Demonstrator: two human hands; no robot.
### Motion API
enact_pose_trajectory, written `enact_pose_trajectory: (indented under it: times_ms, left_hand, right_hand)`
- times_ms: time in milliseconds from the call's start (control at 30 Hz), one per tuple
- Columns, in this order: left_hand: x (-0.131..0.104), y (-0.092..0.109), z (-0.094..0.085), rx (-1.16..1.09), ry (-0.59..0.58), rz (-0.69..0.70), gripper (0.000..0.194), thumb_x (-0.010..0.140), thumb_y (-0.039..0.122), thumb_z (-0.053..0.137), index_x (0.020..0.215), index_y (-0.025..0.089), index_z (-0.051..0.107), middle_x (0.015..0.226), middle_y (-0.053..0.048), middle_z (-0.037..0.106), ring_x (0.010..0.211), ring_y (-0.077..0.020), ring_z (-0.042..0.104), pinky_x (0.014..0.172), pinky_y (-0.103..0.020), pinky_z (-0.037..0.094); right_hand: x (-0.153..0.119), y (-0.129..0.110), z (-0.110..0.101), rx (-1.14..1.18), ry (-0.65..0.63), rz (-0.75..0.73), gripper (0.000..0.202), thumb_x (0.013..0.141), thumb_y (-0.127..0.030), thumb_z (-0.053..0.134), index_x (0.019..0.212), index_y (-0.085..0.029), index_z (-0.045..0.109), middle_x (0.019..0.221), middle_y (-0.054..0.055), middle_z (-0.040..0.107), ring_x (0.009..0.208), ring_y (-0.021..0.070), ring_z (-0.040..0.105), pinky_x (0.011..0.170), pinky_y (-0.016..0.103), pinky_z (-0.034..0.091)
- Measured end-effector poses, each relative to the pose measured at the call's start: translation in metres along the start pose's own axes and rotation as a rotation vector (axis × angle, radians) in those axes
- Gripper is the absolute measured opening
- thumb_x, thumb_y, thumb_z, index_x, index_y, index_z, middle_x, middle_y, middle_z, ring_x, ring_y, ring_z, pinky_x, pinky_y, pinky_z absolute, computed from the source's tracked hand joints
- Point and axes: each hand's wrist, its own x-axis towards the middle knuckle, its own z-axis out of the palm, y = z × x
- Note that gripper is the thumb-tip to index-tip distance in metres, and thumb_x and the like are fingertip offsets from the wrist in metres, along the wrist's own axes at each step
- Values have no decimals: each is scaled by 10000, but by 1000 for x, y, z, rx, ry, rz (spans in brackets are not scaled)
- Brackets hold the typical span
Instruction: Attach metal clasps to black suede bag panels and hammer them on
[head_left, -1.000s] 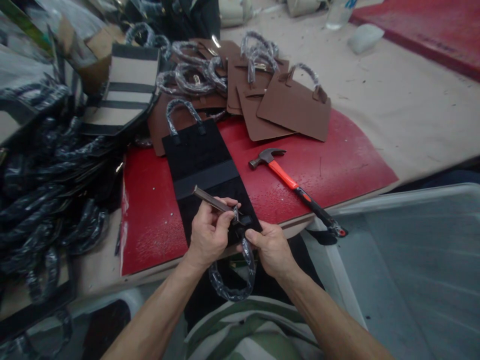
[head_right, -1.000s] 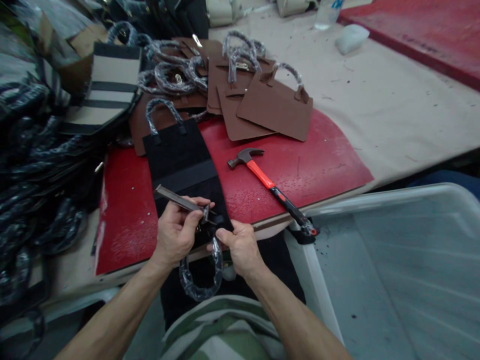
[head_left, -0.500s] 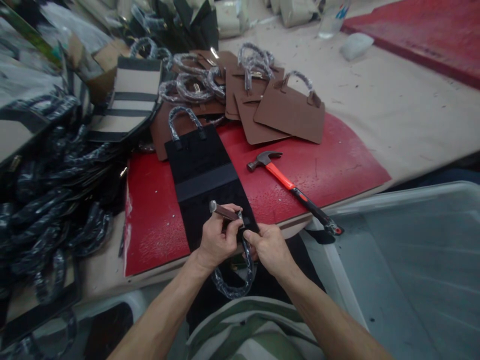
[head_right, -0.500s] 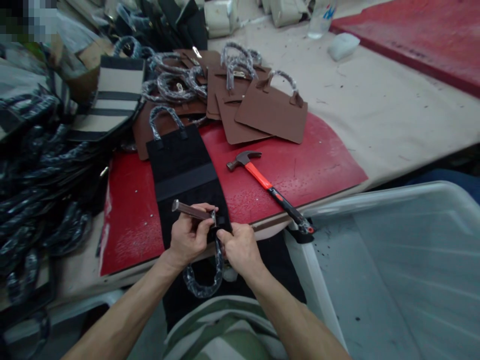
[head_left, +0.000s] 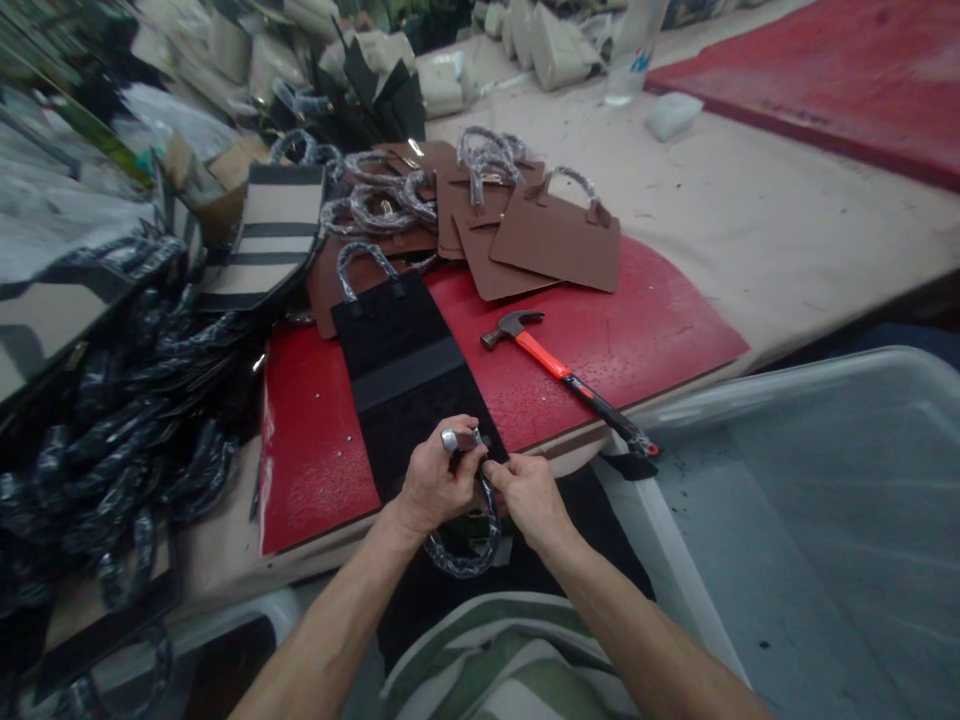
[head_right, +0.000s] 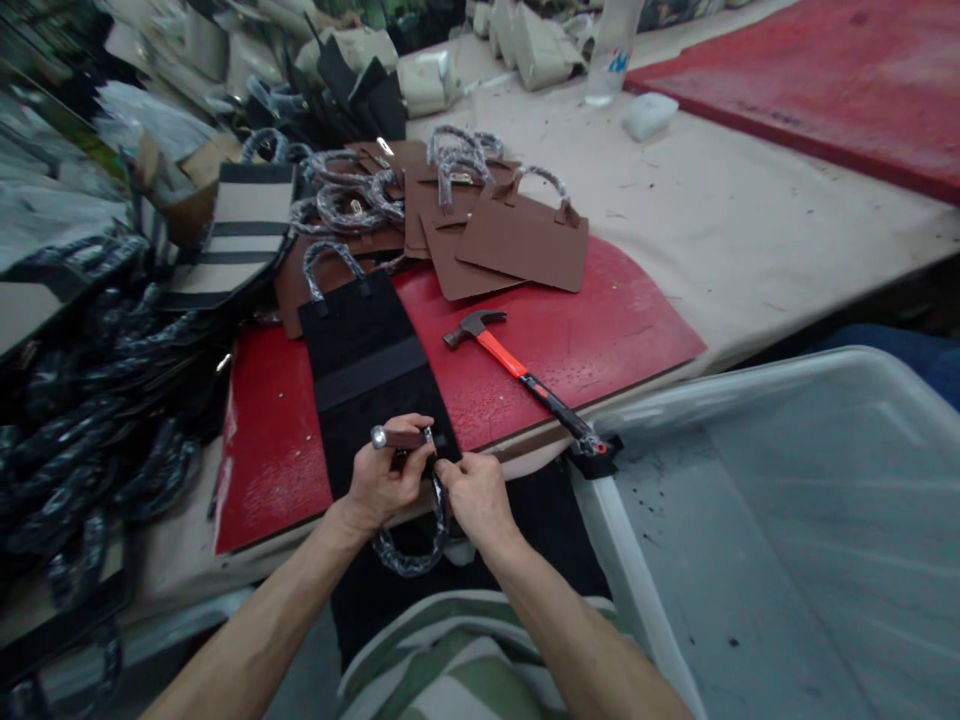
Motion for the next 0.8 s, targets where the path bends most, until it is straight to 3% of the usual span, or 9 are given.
enact_pose_trajectory:
  times_ms: [167,267,333,433,500,567,667,733,800]
  left_hand:
    - [8,4,-2,-83,-55,-2,114,891,181,584,999,206,559,1060,-93,646,1009,-200,664,868,-347,556]
    - [10,7,-2,-93,-49,-1,101,895,178,576,993,200,575,1045,-89,638,980,-192,661,864,-347,552]
    - [10,9,-1,-85,-39,-5,105,894,174,576,995,201,576,1044,-87,642,970,-191,664,856,-342,551]
    - [8,9,1,-82,-28,-9,119,885,161,580,996,205,574,1041,-88,648,967,-197,665,853,-341,549]
    - [8,10,2,-85,-26,-13,119,879,154,579,985,207,575,1032,-86,650,954,-200,665,855,-343,547]
    - [8,10,3,-83,-26,-16,119,874,147,575,976,209,574,1028,-84,653,948,-203,663,858,-343,545]
    - [8,12,4,-74,-21,-8,130,874,138,566,983,209,571,1029,-88,654,958,-209,656,852,-343,541]
    - [8,12,4,-72,-15,-7,116,876,134,562,968,205,570,1016,-85,655,947,-206,648,847,-342,536]
    - [8,13,5,-72,-13,-10,93,877,134,560,942,199,566,996,-78,653,931,-199,640,850,-339,529]
  right_hand:
    - [-7,-10,-21,-85,-80,-15,233,785,-373,611,647,-186,613,541,18,622,496,172,591,475,251,417]
    - [-14,-27,-50,-335,-44,-139,240,834,-361,566,692,-190,656,577,30,644,553,182,615,541,268,419]
    - [-16,-41,-73,-546,92,-297,270,874,-381,539,740,-196,682,646,42,671,627,196,631,613,291,428]
    - [-9,-62,-104,-820,394,-525,254,905,-367,538,937,-181,708,864,86,703,795,239,642,729,331,437]
    - [2,-74,-118,-1028,487,-609,251,901,-331,566,1038,-155,682,1036,137,672,950,285,615,826,368,433]
    - [16,-84,-124,-1159,426,-557,266,879,-309,615,1075,-133,652,1146,181,615,1077,331,559,912,409,409]
    - [34,-97,-121,-1042,238,-326,237,844,-227,638,1059,-130,614,1196,198,568,1157,353,518,959,431,384]
    - [44,-104,-115,-919,154,-233,195,801,-143,624,994,-140,597,1125,174,595,1115,328,553,914,396,412]
    - [51,-110,-105,-837,77,-180,160,752,-100,613,901,-149,580,942,122,630,951,274,617,791,336,460]
